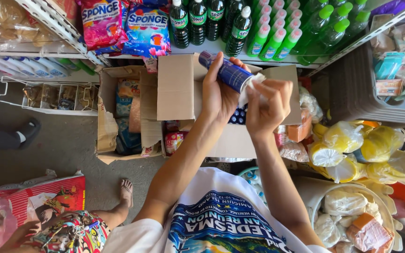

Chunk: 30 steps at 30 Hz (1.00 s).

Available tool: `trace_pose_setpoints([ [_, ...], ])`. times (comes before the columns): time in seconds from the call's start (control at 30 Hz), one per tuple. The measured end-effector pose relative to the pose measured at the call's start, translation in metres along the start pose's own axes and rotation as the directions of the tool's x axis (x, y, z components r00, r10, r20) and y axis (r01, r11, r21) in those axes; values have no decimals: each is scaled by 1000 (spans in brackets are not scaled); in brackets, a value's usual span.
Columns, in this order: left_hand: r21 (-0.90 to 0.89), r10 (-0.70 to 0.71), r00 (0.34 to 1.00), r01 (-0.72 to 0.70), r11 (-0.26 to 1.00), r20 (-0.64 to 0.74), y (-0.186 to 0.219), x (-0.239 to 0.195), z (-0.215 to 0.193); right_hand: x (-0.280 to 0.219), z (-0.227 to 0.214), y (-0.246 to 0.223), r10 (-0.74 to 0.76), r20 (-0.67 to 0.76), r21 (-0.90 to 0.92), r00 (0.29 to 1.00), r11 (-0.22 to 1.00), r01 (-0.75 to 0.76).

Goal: Wiping blue spray bottles with a cloth and organizing them in a box before restocking them on a retail shelf.

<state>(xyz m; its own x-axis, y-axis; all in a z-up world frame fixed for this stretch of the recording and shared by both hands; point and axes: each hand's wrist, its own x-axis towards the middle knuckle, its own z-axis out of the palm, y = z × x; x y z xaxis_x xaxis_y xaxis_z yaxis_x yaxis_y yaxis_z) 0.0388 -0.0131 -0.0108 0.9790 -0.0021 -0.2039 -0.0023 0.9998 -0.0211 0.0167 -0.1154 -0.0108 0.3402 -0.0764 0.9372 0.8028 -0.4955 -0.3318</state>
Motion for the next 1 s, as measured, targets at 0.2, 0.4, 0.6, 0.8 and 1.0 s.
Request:
trace_pose_setpoints([
  [0.2, 41, 51, 999, -51, 998, -1, -2, -6, 1, -13, -5, -4, 95, 56, 42, 994, 994, -97],
  [0.4, 270, 201, 932, -286, 919, 302, 2, -13, 13, -1, -14, -27, 219, 112, -284, 969, 942, -180],
  [0.6, 444, 268, 877, -440, 781, 398, 1, -5, 3, -18, -26, -15, 748, 418, 337, 516, 400, -852],
  [0.8, 633, 189, 845, -507, 585, 501, -4, 5, -8, -34, -20, -1, 873, 375, 509, 313, 88, -856],
  [1.0, 751, -4, 797, -566, 340, 603, 5, 14, -25, -56, -27, 34, 878, 376, 413, 298, 129, -901],
])
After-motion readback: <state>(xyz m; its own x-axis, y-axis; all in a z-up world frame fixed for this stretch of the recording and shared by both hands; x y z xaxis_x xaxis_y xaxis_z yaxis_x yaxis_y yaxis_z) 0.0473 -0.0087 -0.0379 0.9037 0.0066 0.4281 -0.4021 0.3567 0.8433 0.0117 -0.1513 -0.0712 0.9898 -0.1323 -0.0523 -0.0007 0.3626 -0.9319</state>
